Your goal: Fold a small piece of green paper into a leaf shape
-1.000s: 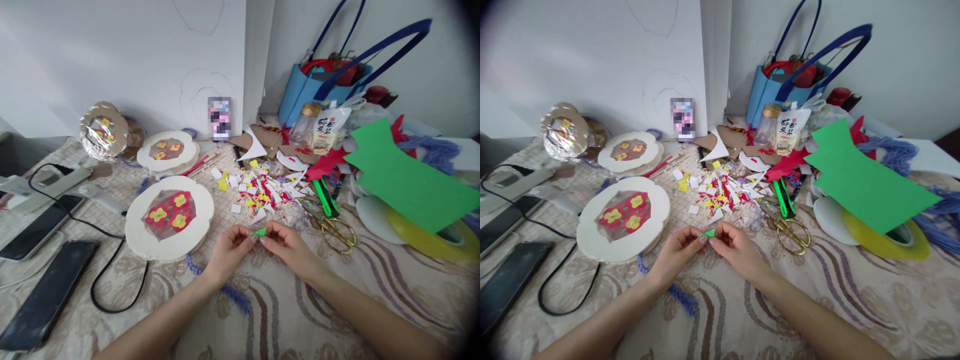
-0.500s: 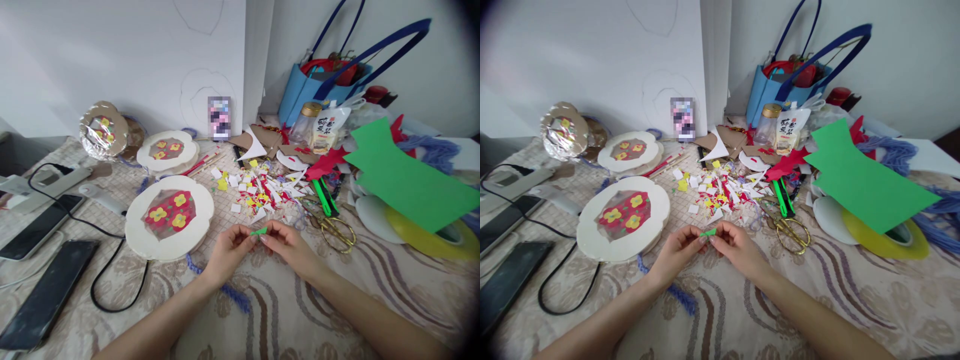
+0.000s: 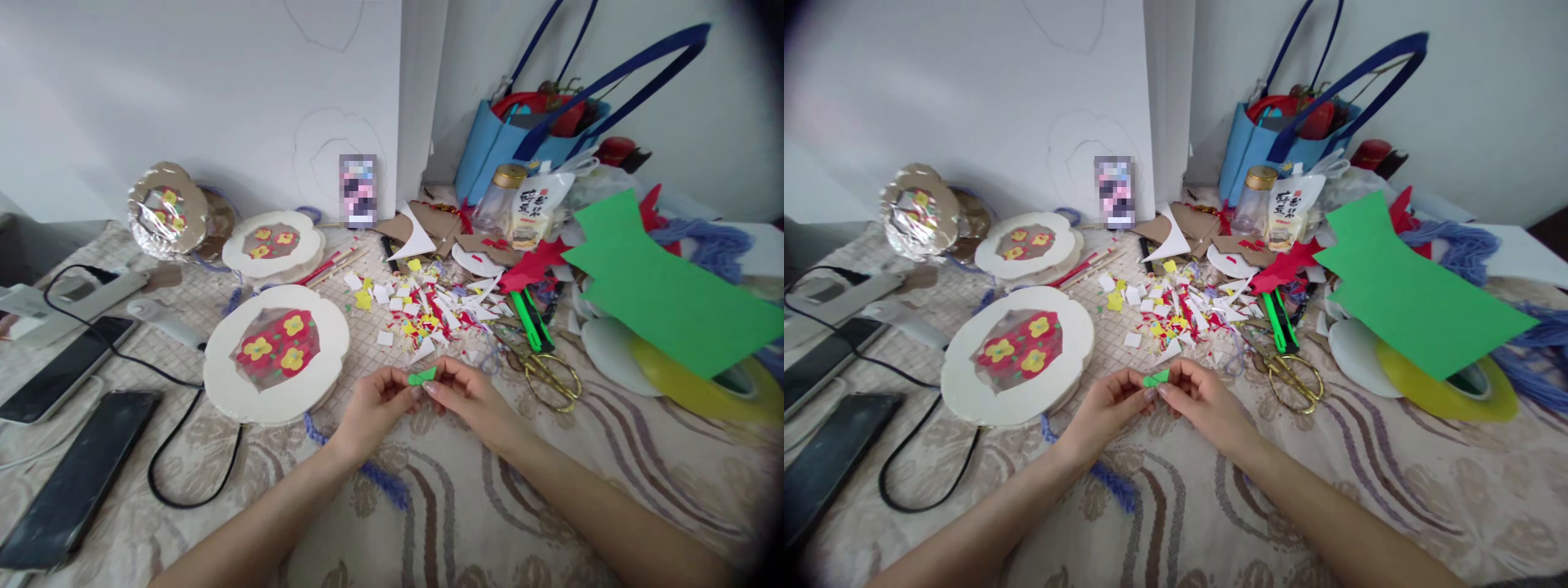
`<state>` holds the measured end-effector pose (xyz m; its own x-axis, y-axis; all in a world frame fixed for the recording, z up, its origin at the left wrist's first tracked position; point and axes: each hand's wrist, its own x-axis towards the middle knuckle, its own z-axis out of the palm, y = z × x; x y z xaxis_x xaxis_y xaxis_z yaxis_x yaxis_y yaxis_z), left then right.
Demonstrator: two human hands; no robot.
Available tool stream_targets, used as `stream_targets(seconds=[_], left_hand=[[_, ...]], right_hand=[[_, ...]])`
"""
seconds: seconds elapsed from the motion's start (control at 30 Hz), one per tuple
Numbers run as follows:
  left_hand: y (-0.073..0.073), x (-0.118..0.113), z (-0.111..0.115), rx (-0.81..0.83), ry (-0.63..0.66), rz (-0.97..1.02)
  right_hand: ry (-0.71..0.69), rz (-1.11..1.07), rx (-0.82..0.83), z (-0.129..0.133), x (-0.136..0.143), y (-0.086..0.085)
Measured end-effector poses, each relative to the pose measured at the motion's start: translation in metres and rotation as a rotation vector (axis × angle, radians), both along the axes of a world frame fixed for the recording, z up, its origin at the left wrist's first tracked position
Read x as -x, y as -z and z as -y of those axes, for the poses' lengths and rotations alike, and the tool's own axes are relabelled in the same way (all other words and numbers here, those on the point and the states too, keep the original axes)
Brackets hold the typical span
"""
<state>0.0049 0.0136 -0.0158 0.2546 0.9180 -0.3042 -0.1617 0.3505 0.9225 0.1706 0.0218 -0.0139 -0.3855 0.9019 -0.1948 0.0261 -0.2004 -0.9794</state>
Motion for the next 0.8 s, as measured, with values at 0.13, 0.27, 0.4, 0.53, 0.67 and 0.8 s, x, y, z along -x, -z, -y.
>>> stream_targets(seconds=[0.13, 0.27, 0.4, 0.53, 0.67, 0.8], left_hand=[[-0.0015, 0.0006, -0.0003, 0.013, -0.023, -0.002], [-0.0014, 0.0009, 0.0001, 0.025, -0.024, -0.001], [-0.0022, 0.0003, 0.0008, 0.020, -0.023, -0.011], [-0.0019, 0.0001, 0.0010, 0.010, -0.020, -0.022], [-0.0006, -0.0003, 0.0017, -0.039, -0.036, -0.031], [-0.0006, -0.0010, 0.0027, -0.083, -0.038, -0.061]], right_hand=[[-0.013, -0.030, 0.014, -0.0010, 0.0012, -0.0025], [-0.003, -0.041, 0.007, -0.0012, 0.0003, -0.0034], [0.022, -0.038, 0.000, -0.0011, -0.0002, -0.0027], [0.066, -0.015, -0.033, -0.0002, -0.0009, -0.0026], [0.040, 0.030, -0.115, 0.0006, -0.0037, -0.0029], [0.062, 0.092, -0.214, 0.0011, -0.0058, -0.0028]])
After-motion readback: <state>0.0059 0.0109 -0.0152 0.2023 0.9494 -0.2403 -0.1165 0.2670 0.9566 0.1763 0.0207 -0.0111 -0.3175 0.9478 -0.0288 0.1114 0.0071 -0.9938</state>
